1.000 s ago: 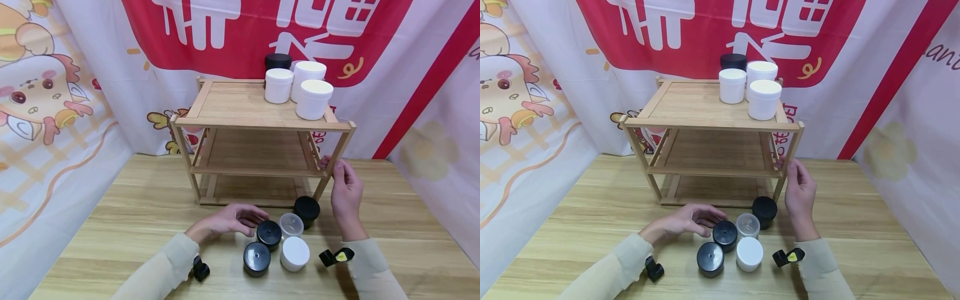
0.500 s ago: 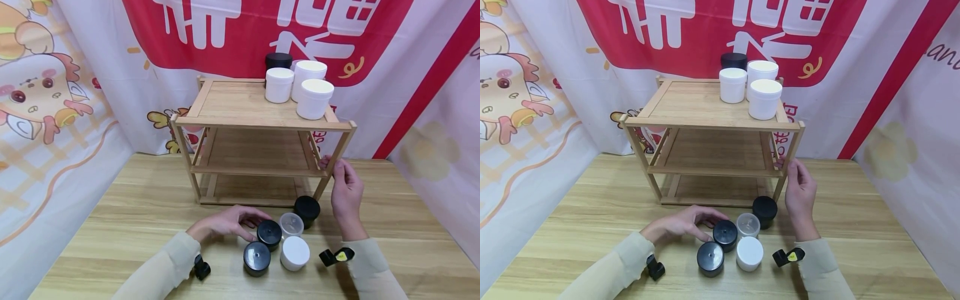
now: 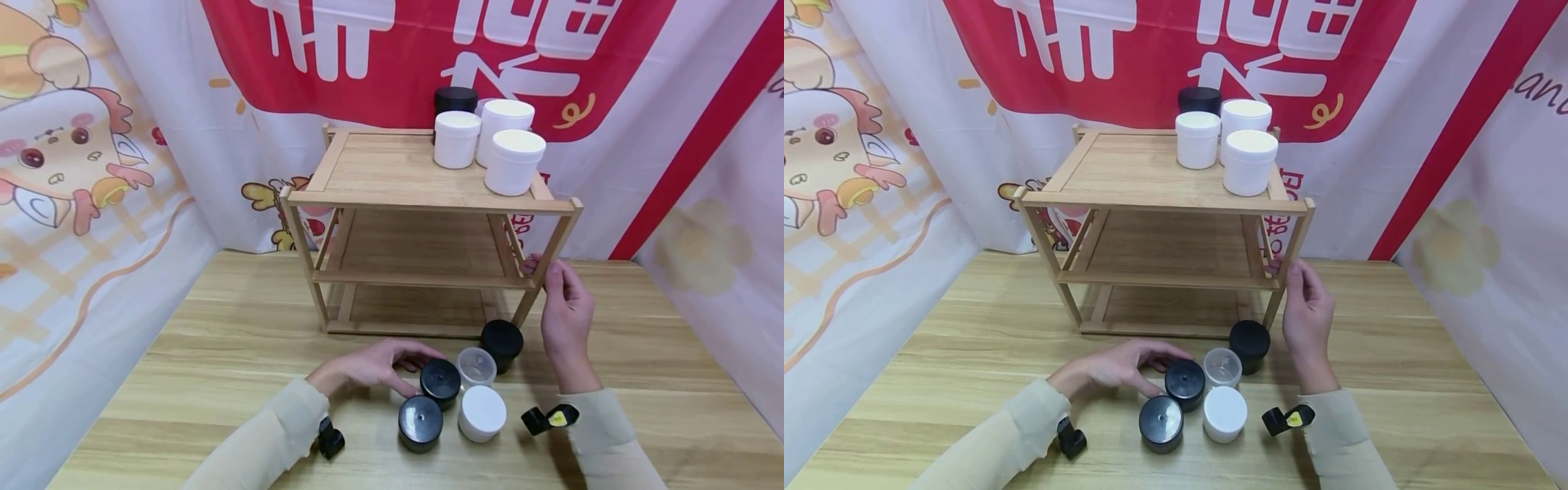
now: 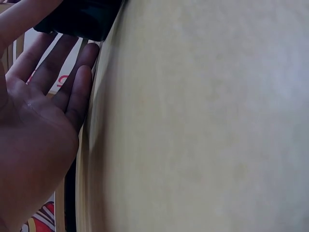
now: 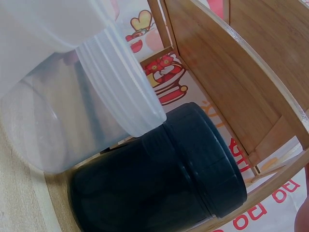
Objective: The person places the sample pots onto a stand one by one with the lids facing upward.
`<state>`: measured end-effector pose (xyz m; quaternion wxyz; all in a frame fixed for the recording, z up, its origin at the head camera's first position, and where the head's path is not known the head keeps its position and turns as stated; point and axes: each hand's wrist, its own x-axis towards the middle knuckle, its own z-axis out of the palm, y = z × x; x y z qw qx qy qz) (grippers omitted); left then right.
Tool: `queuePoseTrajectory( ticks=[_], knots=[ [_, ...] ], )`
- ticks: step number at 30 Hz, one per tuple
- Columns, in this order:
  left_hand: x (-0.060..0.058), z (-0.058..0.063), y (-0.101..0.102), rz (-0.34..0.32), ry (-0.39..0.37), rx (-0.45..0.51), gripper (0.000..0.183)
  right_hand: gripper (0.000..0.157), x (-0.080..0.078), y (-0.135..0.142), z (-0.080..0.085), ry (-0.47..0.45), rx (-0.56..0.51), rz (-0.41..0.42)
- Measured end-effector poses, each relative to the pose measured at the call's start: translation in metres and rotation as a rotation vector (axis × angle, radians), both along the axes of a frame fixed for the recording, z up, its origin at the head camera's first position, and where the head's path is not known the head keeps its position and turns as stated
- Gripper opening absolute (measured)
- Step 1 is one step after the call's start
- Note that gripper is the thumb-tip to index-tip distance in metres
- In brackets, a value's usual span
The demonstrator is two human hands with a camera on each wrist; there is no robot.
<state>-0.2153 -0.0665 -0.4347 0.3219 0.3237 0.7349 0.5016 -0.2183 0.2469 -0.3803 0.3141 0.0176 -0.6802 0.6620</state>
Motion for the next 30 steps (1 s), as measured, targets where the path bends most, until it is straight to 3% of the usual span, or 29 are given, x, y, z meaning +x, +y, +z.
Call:
queuePoseTrajectory(
  ticks=[14, 23, 30],
  knots=[
    [0.0012, -0.0014, 0.004, 0.037, 0.017, -0.014, 0.068, 0.046, 0.0002, 0.0011, -0.0006, -0.01, -0.008, -0.008],
    [0.0022, 0.0001, 0.0043, 0.064, 0.026, -0.049, 0.066, 0.044, 0.0005, 0.0011, -0.0004, -0.015, 0.048, -0.026],
    [0.0038, 0.0009, 0.0016, 0.14, -0.02, -0.01, 0.069, 0.045, -0.0003, 0.001, -0.0009, 0.005, 0.008, 0.004]
  ],
)
